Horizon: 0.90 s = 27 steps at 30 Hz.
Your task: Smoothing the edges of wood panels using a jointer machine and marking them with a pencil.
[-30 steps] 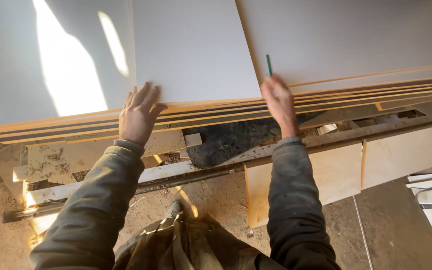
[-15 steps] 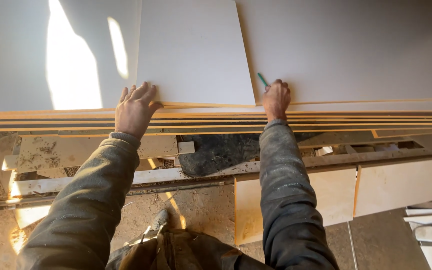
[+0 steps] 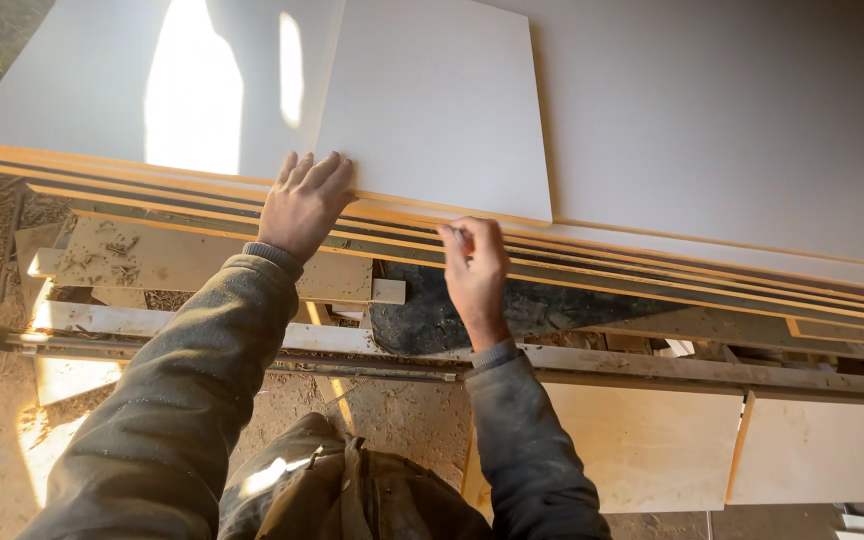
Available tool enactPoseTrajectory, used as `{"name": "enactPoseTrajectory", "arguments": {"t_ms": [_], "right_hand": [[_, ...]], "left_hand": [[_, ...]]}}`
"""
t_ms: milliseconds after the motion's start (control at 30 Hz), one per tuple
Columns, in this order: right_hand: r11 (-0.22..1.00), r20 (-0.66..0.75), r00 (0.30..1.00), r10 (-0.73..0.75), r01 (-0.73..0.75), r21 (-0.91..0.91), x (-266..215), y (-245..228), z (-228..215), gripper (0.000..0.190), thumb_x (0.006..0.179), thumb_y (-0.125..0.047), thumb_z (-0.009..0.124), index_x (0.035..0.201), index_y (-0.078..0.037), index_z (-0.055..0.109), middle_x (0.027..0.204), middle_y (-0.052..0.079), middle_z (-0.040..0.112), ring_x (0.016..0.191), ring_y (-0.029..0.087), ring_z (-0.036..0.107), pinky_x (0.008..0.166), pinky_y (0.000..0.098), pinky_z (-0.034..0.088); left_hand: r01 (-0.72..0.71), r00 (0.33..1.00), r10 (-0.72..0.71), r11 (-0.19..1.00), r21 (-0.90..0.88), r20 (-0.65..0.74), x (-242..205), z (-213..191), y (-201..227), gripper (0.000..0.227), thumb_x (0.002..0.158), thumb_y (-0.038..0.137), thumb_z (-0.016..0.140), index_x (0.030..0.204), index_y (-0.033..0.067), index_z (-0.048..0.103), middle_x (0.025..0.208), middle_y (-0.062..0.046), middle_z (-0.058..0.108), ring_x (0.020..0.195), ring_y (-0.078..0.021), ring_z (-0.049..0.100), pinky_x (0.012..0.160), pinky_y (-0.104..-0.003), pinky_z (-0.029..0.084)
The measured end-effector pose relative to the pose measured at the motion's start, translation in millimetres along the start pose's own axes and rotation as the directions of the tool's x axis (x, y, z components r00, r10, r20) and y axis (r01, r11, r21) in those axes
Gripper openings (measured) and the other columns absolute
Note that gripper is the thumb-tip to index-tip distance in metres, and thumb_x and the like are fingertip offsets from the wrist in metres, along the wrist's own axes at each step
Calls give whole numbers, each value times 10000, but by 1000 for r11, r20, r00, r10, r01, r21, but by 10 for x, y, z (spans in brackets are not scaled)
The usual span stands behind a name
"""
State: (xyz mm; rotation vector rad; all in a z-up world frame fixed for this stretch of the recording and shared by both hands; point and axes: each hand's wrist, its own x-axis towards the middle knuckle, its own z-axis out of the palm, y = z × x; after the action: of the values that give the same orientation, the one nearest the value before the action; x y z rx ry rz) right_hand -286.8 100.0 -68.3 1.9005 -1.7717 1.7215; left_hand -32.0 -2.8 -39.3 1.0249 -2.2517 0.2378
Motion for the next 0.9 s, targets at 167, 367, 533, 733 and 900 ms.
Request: {"name": "enactPoseTrajectory", "arguments": {"t_ms": [167,367,533,733,900], "right_hand": [[895,82,891,-446,445,30,134,-178,173,211,942,-31,787,1053,-22,608,968,141,698,917,216,725,784,325,654],[799,197,785,-587,601,-15,313,-441,252,243,895,-3,784,1058,-32,606,1007,119,709,957,280,722,843,387,609],[752,220,741,-635,658,-46,332,-337,386,243,901,-24,798,1052,-35,608,1011,110,711,951,264,723,844,373,617],[758,224,752,-620,648,-74,360,-366,329,217,916,-10,777,1036,-19,596,1000,129,708,927,269,723,802,380,614],[750,255,743,-618,655,-91,353,-285,256,203,927,-12,765,1007,-26,579,976,129,703,921,269,725,796,374,617]], "left_hand": [[14,995,-20,998,60,97,139,-101,9,498,899,338,783,1327,130,638,1373,-75,644,1358,-399,516,1184,-671,305],[76,986,-38,970,-231,164,221,-263,14,726,762,223,852,1443,224,600,1504,-57,548,1444,-420,370,1173,-577,313],[107,990,-72,946,-307,123,180,-132,-31,700,775,152,848,1430,250,619,1514,-19,548,1473,-387,360,1208,-468,340],[113,990,-79,937,-331,114,185,-113,-36,698,777,109,838,1426,244,621,1509,-28,550,1474,-399,353,1210,-468,340],[93,993,-60,936,-339,106,185,-102,-55,685,780,104,838,1419,230,627,1506,-43,556,1471,-412,353,1212,-476,339]]}}
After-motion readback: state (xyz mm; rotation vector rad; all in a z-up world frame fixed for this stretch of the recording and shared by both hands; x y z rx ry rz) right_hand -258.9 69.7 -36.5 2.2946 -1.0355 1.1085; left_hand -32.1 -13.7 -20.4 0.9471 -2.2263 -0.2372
